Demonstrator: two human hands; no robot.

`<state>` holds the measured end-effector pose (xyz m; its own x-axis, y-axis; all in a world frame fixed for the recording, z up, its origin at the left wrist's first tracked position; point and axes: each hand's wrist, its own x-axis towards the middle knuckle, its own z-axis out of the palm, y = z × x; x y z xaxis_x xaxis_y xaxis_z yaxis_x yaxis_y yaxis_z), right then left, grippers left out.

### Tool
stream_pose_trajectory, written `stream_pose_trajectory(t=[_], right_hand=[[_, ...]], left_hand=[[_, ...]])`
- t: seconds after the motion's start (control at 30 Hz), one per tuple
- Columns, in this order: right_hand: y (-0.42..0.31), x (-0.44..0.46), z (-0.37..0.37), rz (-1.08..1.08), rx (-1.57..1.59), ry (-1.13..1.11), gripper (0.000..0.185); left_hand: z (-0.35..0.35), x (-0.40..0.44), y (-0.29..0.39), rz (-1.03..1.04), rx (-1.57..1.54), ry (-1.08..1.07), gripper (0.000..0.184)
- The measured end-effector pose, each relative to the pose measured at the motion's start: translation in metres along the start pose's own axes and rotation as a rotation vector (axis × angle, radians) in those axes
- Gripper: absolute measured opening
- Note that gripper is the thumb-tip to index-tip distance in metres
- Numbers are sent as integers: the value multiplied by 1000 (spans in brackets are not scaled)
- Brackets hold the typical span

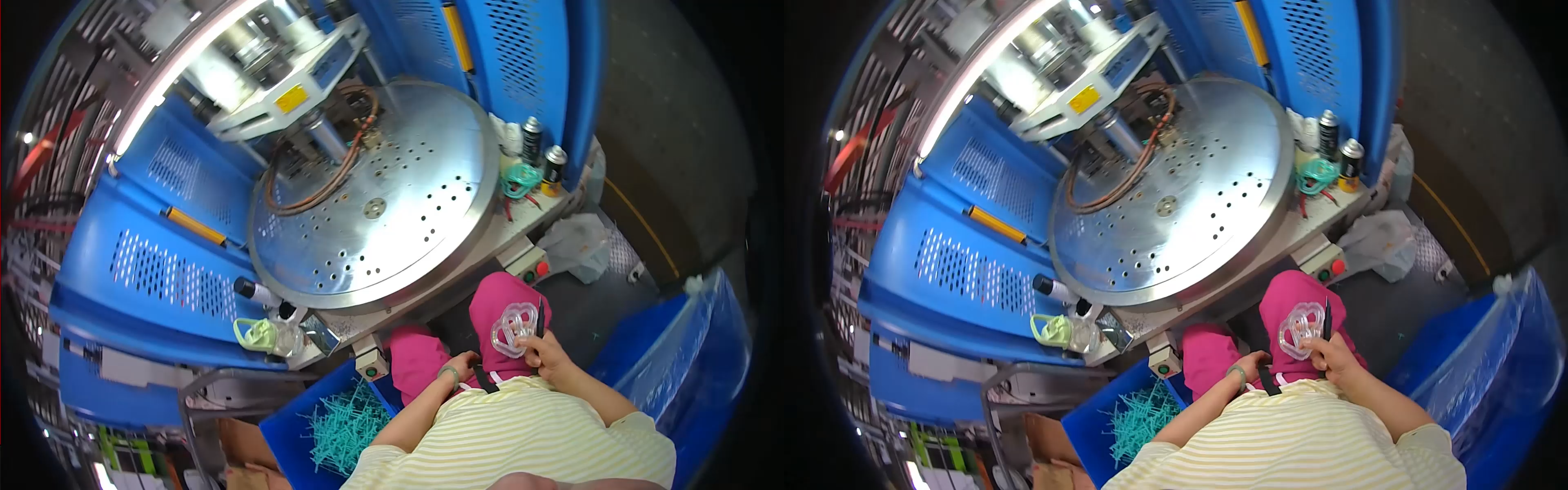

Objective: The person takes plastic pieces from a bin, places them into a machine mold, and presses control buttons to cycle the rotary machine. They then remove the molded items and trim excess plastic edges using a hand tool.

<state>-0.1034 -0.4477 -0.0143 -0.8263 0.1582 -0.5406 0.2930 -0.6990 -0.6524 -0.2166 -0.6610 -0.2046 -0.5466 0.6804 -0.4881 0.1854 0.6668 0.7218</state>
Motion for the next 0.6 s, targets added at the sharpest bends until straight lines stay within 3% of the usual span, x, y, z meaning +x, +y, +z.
stream_pose_trajectory(t=[0.1,0.2,0.3,0.33,0.37,0.43,0.53,0.6], right_hand=[[11,20,-3,63,-136,-65,40],[7,20,3,79,-170,-107,39],[5,22,3,132,-118,-176,38],[6,23,5,148,-126,-209,37],[5,24,7,168,-136,-242,37],[8,29,7,204,-163,-252,38],[21,42,4,275,-157,-314,40],[22,51,3,318,-145,-315,39]], left_hand=[[-3,9,-2,34,82,-29,33],[-1,11,-3,-49,-55,-23,32],[2,15,-8,-151,-671,-12,27],[-5,10,3,-206,-1022,-44,36],[-17,-5,23,-196,-1031,-33,36],[-34,-33,54,-81,-1833,-188,53],[-25,-33,37,93,-1867,-299,67],[-26,-32,36,148,-1884,-355,67]])
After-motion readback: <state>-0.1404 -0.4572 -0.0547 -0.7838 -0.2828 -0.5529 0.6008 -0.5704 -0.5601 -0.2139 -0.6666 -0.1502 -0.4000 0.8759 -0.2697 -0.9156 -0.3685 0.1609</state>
